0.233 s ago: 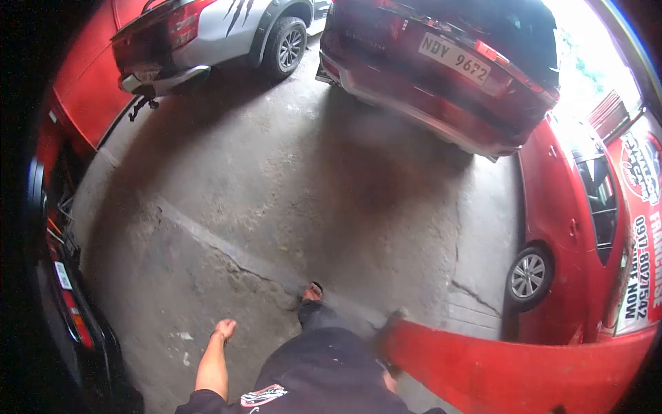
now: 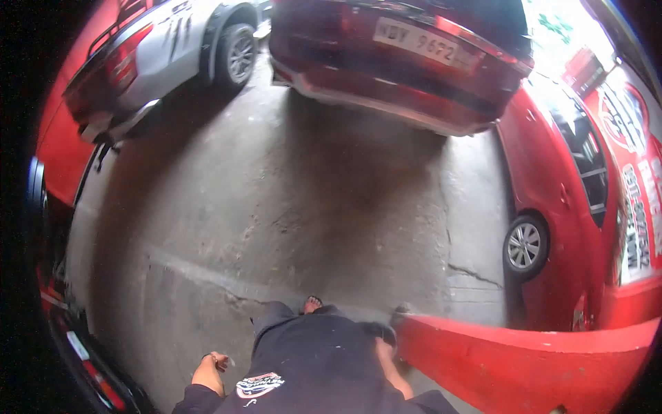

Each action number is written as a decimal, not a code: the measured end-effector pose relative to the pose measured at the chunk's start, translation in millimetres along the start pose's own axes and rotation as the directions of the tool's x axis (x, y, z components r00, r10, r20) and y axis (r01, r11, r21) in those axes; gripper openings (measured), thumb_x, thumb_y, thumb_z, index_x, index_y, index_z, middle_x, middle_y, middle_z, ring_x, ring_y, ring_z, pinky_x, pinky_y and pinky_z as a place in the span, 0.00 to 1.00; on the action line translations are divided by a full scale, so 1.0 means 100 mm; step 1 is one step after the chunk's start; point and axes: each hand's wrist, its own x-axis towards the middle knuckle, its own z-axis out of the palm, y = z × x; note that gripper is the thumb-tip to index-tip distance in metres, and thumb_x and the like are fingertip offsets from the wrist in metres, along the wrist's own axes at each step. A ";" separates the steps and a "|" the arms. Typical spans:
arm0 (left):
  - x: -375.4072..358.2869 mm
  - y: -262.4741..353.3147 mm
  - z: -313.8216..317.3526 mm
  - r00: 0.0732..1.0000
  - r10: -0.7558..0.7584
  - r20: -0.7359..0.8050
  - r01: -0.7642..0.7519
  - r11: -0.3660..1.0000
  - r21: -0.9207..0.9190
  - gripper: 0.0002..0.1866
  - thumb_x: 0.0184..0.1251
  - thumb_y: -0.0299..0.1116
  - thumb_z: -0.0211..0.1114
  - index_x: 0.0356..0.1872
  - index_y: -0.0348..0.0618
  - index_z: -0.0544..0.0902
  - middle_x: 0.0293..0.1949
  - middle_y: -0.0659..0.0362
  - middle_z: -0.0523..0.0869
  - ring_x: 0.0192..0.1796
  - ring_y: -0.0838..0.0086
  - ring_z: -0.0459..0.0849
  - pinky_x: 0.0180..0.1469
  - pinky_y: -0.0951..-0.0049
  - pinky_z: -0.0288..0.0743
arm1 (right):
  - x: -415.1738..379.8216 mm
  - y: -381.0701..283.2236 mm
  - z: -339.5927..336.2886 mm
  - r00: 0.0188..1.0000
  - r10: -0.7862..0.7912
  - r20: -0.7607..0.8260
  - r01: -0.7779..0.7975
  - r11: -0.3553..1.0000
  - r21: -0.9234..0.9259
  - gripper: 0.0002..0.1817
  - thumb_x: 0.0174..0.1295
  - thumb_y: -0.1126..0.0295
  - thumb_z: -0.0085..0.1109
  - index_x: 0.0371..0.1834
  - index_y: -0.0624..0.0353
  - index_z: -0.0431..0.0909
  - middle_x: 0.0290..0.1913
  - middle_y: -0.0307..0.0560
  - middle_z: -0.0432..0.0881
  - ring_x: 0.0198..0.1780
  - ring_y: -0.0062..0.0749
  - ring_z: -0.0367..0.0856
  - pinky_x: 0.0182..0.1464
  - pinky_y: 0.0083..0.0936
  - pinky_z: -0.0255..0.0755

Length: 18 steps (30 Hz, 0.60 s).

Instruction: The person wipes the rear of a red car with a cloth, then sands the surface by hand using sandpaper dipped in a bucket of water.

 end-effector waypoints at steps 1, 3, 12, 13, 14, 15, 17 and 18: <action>0.03 0.34 -0.24 0.997 0.054 -0.046 -0.053 0.998 0.020 0.21 0.76 0.50 0.58 0.42 0.43 0.90 0.44 0.51 0.93 0.41 0.58 0.92 0.36 0.59 0.81 | 0.00 -0.39 -0.02 0.977 -0.212 -0.036 0.208 0.974 -0.088 0.32 0.72 0.37 0.47 0.56 0.54 0.84 0.48 0.69 0.88 0.55 0.60 0.87 0.61 0.47 0.76; -0.13 1.16 -0.58 0.977 0.168 -0.127 -0.160 0.984 0.072 0.23 0.77 0.52 0.57 0.42 0.43 0.89 0.46 0.51 0.93 0.42 0.58 0.92 0.35 0.59 0.80 | -0.50 -1.79 -0.46 0.995 0.094 0.022 -0.092 0.845 0.526 0.30 0.72 0.45 0.52 0.19 0.58 0.79 0.17 0.46 0.76 0.20 0.38 0.77 0.25 0.39 0.70; -0.48 5.80 -0.49 0.474 0.862 0.178 -0.879 0.454 0.146 0.36 0.75 0.61 0.58 0.71 0.43 0.79 0.70 0.46 0.80 0.73 0.54 0.77 0.75 0.60 0.68 | 1.23 -4.41 -0.80 0.990 -0.099 -0.096 0.130 0.904 0.407 0.27 0.70 0.43 0.61 0.27 0.58 0.80 0.21 0.38 0.75 0.22 0.28 0.73 0.26 0.33 0.63; -0.34 6.30 -0.54 0.403 0.865 0.299 -0.908 0.338 0.247 0.35 0.75 0.61 0.59 0.70 0.44 0.80 0.70 0.46 0.80 0.73 0.53 0.78 0.75 0.60 0.68 | 1.42 -4.80 -0.84 0.992 -0.084 -0.096 0.117 0.897 0.425 0.27 0.70 0.43 0.61 0.28 0.59 0.81 0.22 0.39 0.76 0.24 0.30 0.74 0.27 0.33 0.66; -0.40 6.64 -0.58 0.452 0.816 0.361 -0.862 0.294 0.414 0.33 0.75 0.60 0.58 0.67 0.44 0.83 0.69 0.47 0.82 0.71 0.51 0.78 0.74 0.59 0.69 | 1.65 -5.07 -0.77 0.969 -0.150 -0.196 0.211 0.914 0.347 0.27 0.70 0.43 0.62 0.30 0.60 0.82 0.24 0.41 0.78 0.26 0.31 0.76 0.30 0.34 0.68; -0.54 6.84 -0.65 0.525 0.755 0.393 -0.823 0.331 0.462 0.33 0.74 0.61 0.58 0.66 0.45 0.84 0.68 0.47 0.82 0.72 0.50 0.77 0.75 0.59 0.68 | 1.86 -5.19 -0.56 0.941 -0.214 -0.264 0.278 0.930 0.239 0.27 0.70 0.44 0.63 0.31 0.62 0.83 0.25 0.43 0.79 0.29 0.33 0.78 0.33 0.35 0.70; -0.89 7.37 -0.89 0.619 0.594 0.514 -0.775 0.355 0.523 0.33 0.72 0.62 0.57 0.66 0.50 0.85 0.71 0.45 0.79 0.77 0.50 0.72 0.78 0.57 0.65 | 2.18 -5.65 -0.48 0.917 -0.281 -0.283 0.335 0.928 0.164 0.27 0.69 0.45 0.64 0.34 0.64 0.85 0.29 0.46 0.82 0.34 0.35 0.81 0.38 0.37 0.73; -0.80 7.39 -0.93 0.634 0.587 0.503 -0.752 0.318 0.577 0.33 0.72 0.62 0.58 0.66 0.51 0.84 0.74 0.45 0.75 0.78 0.49 0.70 0.78 0.56 0.64 | 2.25 -5.95 -0.43 0.939 -0.235 -0.253 0.294 0.929 0.226 0.27 0.69 0.45 0.64 0.35 0.64 0.85 0.30 0.47 0.82 0.37 0.35 0.81 0.41 0.38 0.74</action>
